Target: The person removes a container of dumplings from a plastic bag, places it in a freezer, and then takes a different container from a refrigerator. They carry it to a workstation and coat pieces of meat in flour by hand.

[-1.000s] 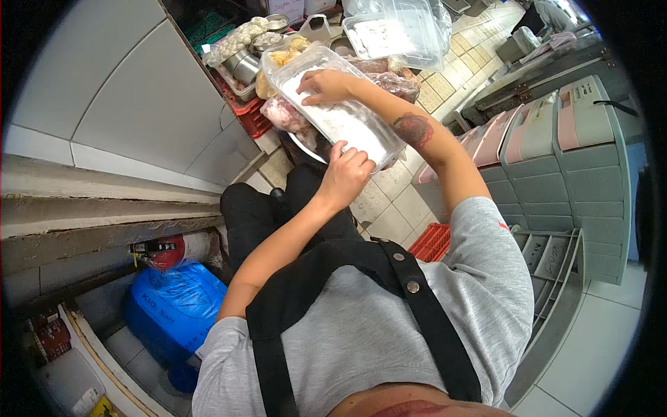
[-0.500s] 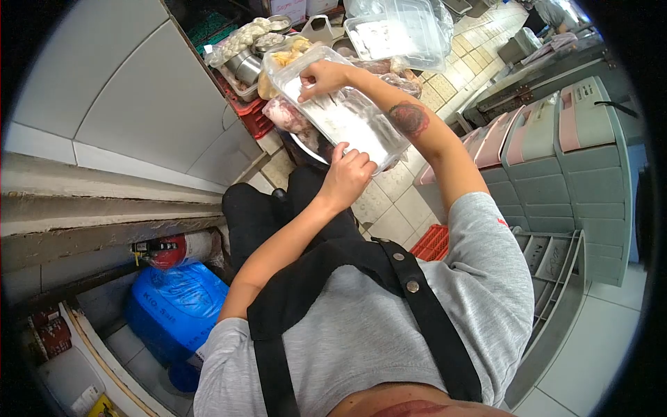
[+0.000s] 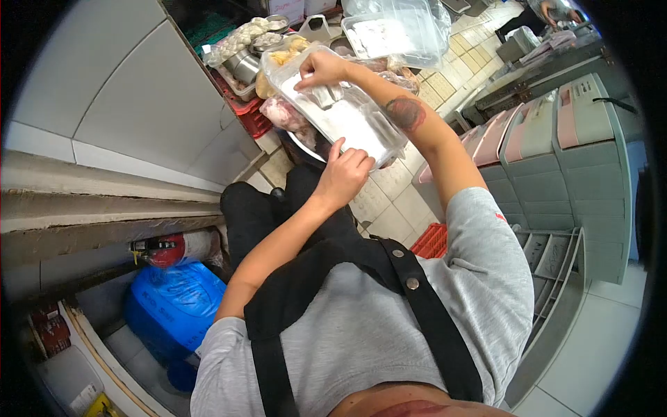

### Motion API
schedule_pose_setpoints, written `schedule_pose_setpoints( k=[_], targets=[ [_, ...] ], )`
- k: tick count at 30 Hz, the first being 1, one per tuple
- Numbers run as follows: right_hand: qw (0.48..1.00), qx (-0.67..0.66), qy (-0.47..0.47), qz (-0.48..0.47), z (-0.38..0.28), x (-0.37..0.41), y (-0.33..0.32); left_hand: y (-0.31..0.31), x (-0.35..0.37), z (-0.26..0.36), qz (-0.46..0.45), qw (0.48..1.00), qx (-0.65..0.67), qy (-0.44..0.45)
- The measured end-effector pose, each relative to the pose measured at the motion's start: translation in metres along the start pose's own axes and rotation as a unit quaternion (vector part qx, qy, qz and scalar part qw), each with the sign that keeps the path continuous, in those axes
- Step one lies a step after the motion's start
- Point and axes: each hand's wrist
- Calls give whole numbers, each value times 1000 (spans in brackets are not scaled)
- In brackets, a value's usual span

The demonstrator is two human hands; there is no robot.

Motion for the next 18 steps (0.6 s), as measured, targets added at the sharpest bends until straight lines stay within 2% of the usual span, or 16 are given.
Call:
schedule_pose_setpoints(
  k=[1, 3, 7, 11, 14, 17, 18],
  targets=[
    [999, -39, 16, 22, 0, 0, -4, 0, 0, 1, 9, 1000, 4, -3],
    [998, -46, 46, -5, -18, 4, -27, -2, 0, 3, 24, 1000, 4, -15],
    [991, -118, -17, -68, -32, 26, -19, -7, 8, 3, 26, 999, -1, -37],
    [984, -85, -42, -150, -42, 65, -2, -6, 11, -2, 15, 999, 6, -40],
    [986, -58, -21, -155, -42, 92, -1, -7, 11, -2, 16, 999, 13, -45],
    [986, -44, -45, -156, -47, 109, -8, -8, 10, -2, 8, 999, 17, -49],
    [982, -10, -34, -187, -51, 112, -10, -8, 10, -3, 8, 999, 17, -48]
  ],
)
Point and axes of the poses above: each hand's wrist, its own x-axis away from the middle knuckle, its own y-axis out of the palm, z = x × y, and after that the axes turned 4 degrees about z, right-handed
